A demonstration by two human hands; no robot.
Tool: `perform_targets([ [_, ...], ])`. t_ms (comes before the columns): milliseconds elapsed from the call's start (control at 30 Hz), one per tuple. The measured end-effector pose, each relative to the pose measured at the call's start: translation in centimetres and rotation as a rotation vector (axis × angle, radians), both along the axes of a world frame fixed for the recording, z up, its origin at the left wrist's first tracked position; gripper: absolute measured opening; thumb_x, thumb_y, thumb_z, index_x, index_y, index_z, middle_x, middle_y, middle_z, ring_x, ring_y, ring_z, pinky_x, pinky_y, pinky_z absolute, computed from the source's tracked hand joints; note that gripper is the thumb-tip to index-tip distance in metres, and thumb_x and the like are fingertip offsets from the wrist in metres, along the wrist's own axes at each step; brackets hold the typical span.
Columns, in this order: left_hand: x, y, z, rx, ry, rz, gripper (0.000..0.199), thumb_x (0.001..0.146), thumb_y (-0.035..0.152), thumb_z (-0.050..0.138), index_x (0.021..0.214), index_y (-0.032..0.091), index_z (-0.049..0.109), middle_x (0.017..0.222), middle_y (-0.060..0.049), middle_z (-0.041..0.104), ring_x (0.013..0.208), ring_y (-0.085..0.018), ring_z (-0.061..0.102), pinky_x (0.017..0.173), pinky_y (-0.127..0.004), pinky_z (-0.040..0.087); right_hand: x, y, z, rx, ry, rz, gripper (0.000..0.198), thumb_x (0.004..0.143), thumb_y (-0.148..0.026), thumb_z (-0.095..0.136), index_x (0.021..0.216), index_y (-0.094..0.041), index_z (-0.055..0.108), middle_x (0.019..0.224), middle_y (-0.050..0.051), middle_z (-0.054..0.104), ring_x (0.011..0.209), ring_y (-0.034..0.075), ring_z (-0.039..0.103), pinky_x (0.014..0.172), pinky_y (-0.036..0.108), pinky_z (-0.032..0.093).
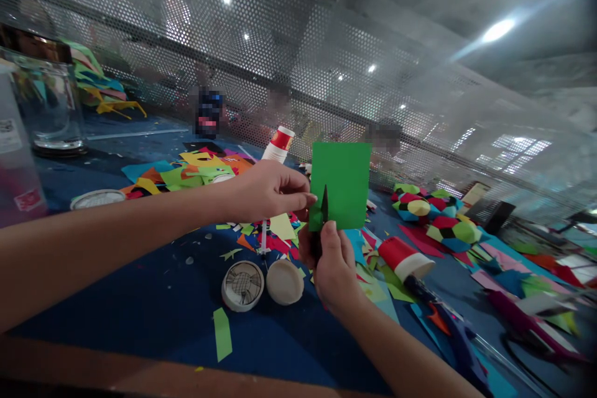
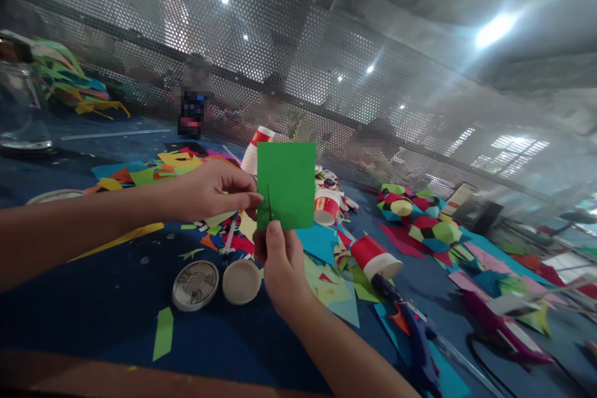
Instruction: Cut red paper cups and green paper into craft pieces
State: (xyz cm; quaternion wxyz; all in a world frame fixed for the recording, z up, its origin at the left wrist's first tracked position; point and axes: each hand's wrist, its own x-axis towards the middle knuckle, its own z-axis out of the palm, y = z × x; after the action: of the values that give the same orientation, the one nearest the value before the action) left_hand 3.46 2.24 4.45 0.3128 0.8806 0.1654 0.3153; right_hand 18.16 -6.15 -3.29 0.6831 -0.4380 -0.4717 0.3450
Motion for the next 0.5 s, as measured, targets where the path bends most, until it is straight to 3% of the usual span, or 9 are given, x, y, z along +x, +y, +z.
perform_targets([
  [200,0.16,-0.53,0.01,-0.026,0.006,0.003,0.026,0.084,0.032,0.055,0.069,0.015,0.067,0.065,-0.001,0.067,0.059,-0.011,0.054,0.053,-0.021,0.037,-0.01,0.1,-0.17,0.018,0.014,-0.002,0.048,0.078,-0.062,0.064,0.061,-0.023,0.042,0.048,-0.008,0.038,0.042,0.008,0.031,0.038,0.02,0.028],
  [500,0.07,-0.45,-0.05,-0.047,0.017,-0.011,0.028,0.085,0.034,0.055,0.07,0.015,0.069,0.065,0.0,0.066,0.058,-0.011,0.053,0.053,-0.021,0.036,0.21,0.17,-0.6,0.021,0.037,0.031,0.041,0.082,-0.058,0.063,0.067,-0.023,0.047,0.047,-0.01,0.032,0.041,0.009,0.031,0.037,0.02,0.027],
])
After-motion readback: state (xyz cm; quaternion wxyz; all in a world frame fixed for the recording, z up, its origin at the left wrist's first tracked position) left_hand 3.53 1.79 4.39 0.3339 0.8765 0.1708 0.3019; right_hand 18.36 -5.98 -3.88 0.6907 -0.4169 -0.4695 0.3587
